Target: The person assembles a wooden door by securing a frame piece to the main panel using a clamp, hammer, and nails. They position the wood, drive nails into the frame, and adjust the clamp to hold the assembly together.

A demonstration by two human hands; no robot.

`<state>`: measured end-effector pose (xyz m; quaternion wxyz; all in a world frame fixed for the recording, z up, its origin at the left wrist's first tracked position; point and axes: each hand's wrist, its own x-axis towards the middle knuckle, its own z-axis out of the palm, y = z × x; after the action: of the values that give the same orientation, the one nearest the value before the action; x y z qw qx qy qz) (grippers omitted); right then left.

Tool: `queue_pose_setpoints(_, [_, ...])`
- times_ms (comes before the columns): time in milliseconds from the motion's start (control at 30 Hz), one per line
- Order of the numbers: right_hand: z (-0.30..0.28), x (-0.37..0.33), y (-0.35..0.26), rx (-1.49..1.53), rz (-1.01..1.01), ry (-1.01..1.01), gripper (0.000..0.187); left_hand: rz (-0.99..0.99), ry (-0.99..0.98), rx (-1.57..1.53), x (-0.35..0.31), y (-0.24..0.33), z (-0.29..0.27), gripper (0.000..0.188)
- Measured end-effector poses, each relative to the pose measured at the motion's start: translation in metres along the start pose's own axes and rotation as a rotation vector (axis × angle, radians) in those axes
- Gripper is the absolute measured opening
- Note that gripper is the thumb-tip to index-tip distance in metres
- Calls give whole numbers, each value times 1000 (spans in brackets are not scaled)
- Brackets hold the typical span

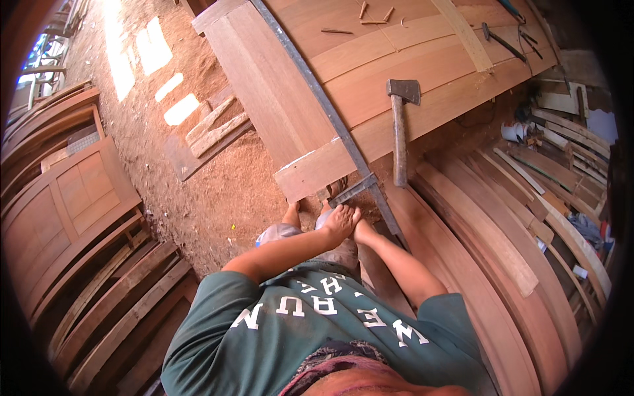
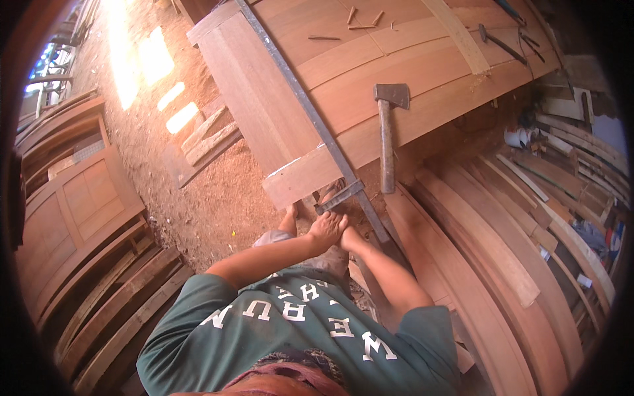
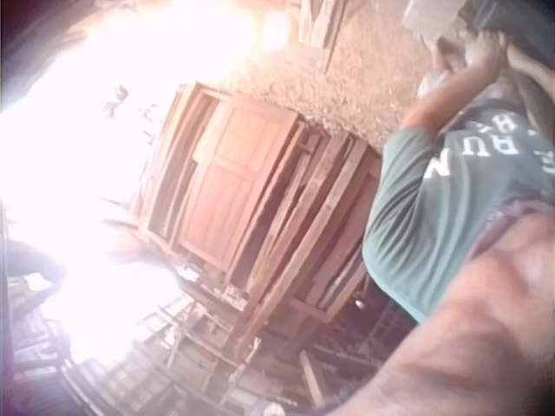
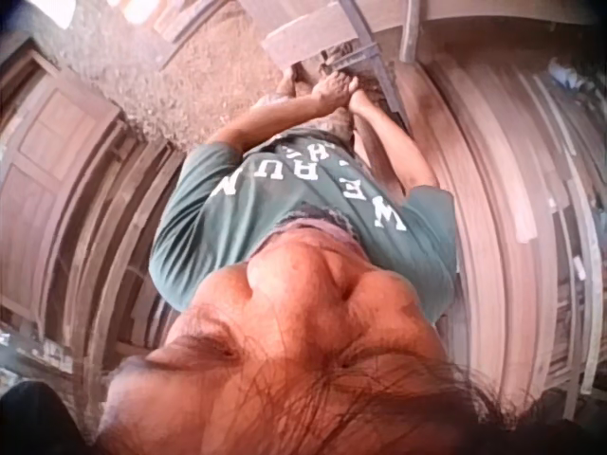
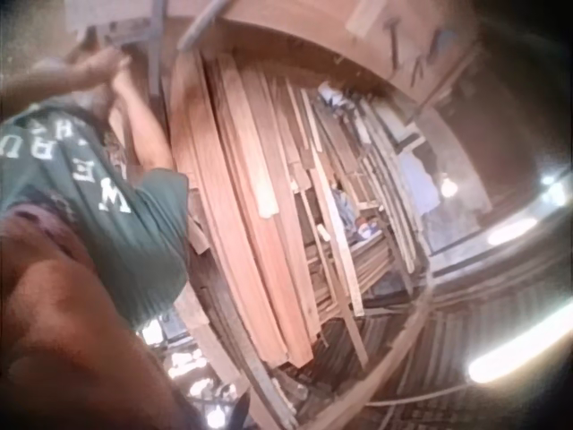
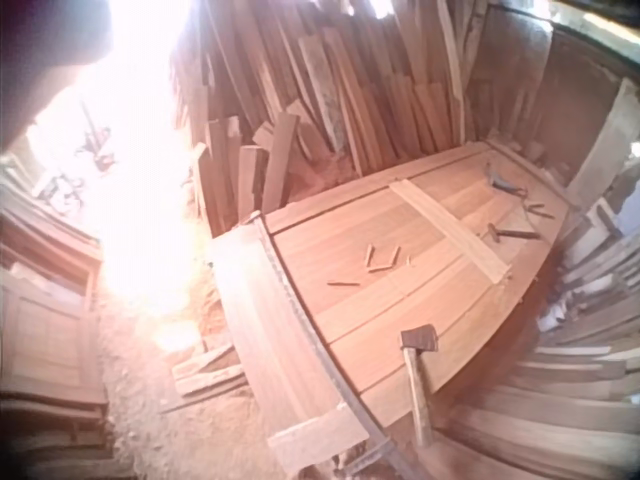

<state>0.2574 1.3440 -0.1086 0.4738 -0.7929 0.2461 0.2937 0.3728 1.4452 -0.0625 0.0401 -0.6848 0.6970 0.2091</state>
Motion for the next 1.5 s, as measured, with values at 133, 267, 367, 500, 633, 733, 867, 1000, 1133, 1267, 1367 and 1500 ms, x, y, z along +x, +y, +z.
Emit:
queue_pose_setpoints(133, [2,5,1,26,-20,71,43,-36,53,-65,5,-6,1,60])
queue_pose_setpoints(267, [-13,-29,-59,-85,343,177,52,123,327,-93,-11,-20,-5,60])
queue_pose_setpoints(367, [-29,-25,-63,-35,323,23,49,72,248,-52,-12,-16,-7,56])
queue_pose_setpoints(500, [11,8,19,108,-279,26,46,-31,-48,-9,10,-1,-1,52])
queue_pose_setpoints(633, [-2,11,7,72,102,-239,44,-65,-105,-168,9,-4,-8,61])
queue_pose_setpoints(733, [-7,-18,-29,-1,89,92,51,96,162,-145,-10,-11,-1,72])
queue_pose_setpoints(867, [14,4,2,-150,145,-75,50,47,75,-148,-13,-10,-20,68])
queue_pose_setpoints(1000, [15,28,29,-108,-101,-258,48,-44,-115,-52,5,0,-8,63])
queue_pose_setpoints(1133, [2,36,21,-69,-76,-228,46,46,-24,-172,3,-10,-27,62])
queue_pose_setpoints(1267, [-60,-12,-31,45,-274,55,45,22,195,-672,-18,-32,-98,54])
queue_pose_setpoints(1367, [-161,-46,-117,284,-95,245,34,-345,195,-793,-52,-54,-149,45])
queue_pose_setpoints(1500, [-237,11,-110,-50,-193,864,54,-572,340,-882,-83,-107,-132,45])
